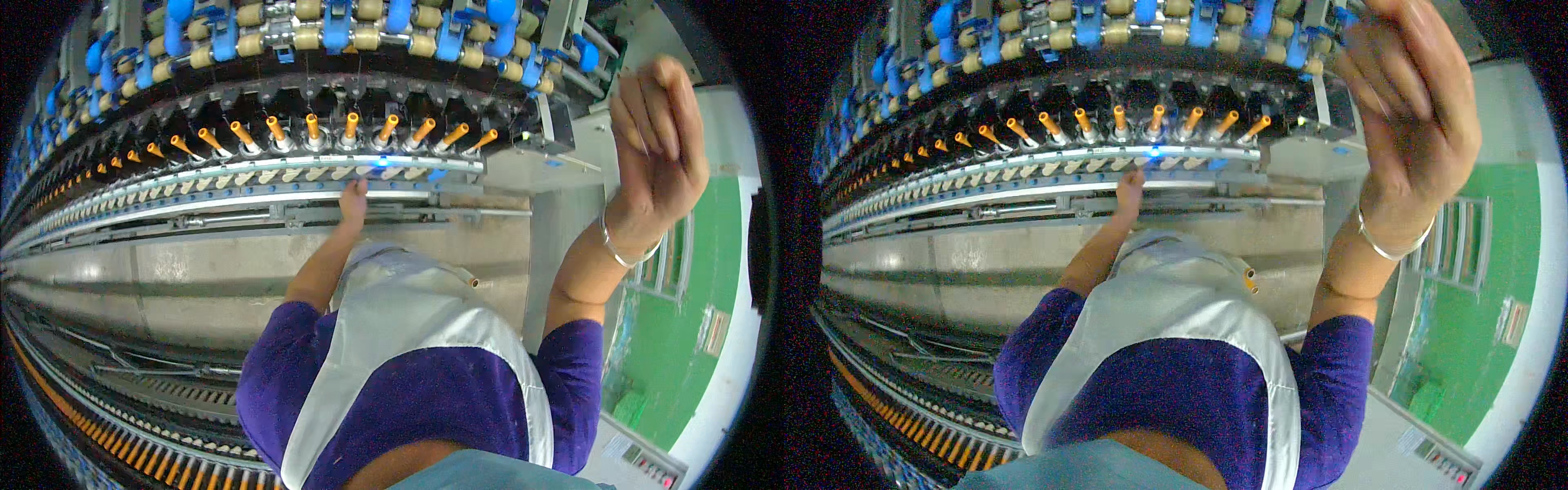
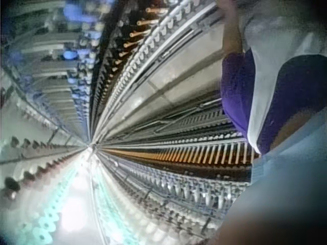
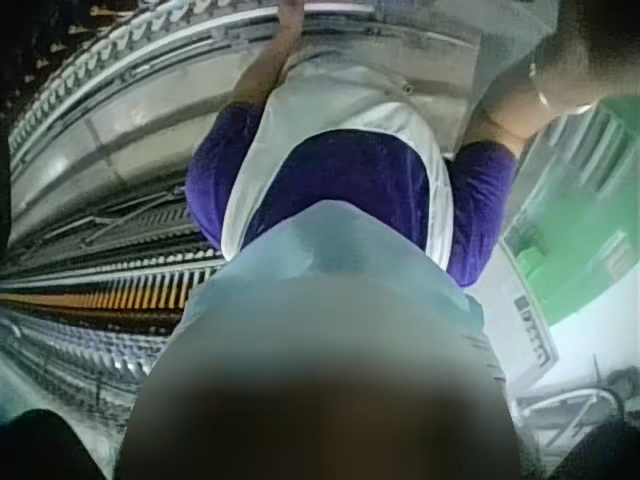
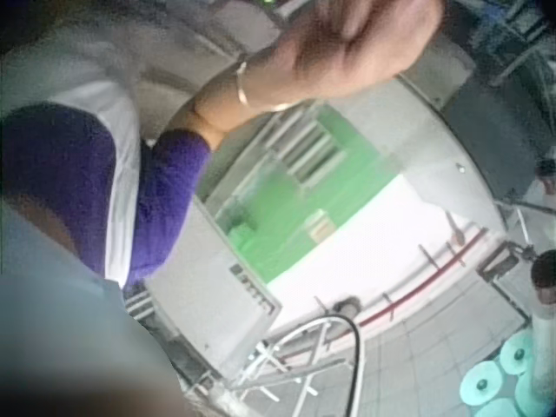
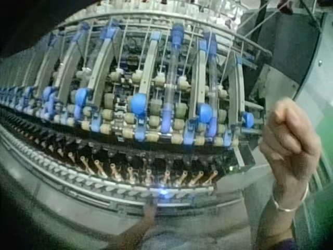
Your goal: The person threads white yarn through a circular textile machine, guiding it through multiple guides and tensioners, then winds it onto small bobbins. The person repeatedly replaces empty bobbins with full ones and continues threading the yarn through the machine's components.
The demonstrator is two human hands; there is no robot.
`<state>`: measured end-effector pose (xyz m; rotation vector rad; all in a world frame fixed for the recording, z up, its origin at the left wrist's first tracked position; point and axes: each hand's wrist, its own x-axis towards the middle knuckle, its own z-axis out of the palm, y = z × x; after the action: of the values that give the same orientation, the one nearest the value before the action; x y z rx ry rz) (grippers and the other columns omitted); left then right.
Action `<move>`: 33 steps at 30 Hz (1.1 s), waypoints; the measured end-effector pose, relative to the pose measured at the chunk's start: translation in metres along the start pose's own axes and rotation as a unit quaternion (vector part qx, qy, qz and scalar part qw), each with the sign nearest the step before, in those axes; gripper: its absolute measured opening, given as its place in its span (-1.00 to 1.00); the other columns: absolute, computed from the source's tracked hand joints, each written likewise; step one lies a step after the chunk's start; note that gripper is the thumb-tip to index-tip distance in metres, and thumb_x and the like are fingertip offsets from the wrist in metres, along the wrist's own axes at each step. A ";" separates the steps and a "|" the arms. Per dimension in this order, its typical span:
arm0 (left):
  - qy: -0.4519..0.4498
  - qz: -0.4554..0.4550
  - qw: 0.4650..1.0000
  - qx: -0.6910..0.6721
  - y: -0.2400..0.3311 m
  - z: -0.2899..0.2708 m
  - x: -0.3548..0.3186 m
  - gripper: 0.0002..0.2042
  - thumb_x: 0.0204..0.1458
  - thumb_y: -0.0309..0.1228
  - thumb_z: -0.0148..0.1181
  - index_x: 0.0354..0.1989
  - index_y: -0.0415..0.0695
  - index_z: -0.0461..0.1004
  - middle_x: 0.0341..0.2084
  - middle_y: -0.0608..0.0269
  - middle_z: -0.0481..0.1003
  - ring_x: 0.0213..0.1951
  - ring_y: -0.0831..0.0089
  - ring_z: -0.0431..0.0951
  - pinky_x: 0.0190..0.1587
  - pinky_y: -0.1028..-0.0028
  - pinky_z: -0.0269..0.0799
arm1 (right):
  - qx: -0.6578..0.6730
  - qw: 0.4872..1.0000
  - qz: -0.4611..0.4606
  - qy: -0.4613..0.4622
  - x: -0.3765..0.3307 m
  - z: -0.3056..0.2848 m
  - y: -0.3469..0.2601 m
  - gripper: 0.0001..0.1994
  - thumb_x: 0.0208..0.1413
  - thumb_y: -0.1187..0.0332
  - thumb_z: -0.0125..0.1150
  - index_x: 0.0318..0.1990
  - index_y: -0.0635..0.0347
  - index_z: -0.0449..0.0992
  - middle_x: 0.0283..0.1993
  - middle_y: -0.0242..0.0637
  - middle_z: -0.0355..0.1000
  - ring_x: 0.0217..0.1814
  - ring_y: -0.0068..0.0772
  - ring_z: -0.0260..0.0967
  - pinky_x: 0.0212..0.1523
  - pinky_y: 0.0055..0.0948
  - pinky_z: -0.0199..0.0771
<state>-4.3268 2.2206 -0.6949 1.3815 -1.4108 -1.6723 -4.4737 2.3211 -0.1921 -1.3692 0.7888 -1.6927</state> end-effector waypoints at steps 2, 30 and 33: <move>0.020 -0.273 0.883 -0.381 -0.030 0.019 0.041 -0.78 0.19 -0.34 0.06 -0.42 -0.22 0.33 -0.60 0.16 0.43 -0.66 0.41 0.44 -0.71 0.54 0.30 | -0.071 0.989 0.074 0.103 0.018 0.016 0.007 -0.75 0.27 0.41 -0.12 -0.08 0.46 0.35 -0.64 -0.56 0.21 -0.56 -0.74 0.06 -0.53 -0.70 0.03; -0.296 -0.016 0.930 -0.219 0.260 0.007 -0.003 -0.71 0.14 -0.33 0.11 -0.05 -0.25 0.36 -0.62 0.29 0.43 -0.60 0.57 0.41 -0.63 0.62 0.28 | -0.931 0.360 -0.047 -0.041 0.106 -0.028 0.135 -0.87 -0.15 0.39 0.14 -0.47 0.18 0.61 -0.19 -0.08 0.49 -0.20 -0.17 0.47 -0.16 -0.20 0.41; -0.275 -0.005 0.928 -0.252 0.260 0.014 -0.013 -0.58 0.16 -0.38 0.06 0.14 -0.31 0.19 -0.60 0.25 0.45 -0.59 0.55 0.43 -0.62 0.64 0.30 | -0.906 0.418 -0.058 -0.031 0.111 -0.034 0.133 -0.88 -0.20 0.42 0.19 -0.48 0.24 0.59 -0.21 -0.06 0.45 -0.16 -0.13 0.44 -0.16 -0.20 0.41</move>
<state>-4.3874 2.1598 -0.4491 0.6558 -1.1034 -2.3344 -4.4899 2.1591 -0.2605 -2.5943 2.8585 -0.0149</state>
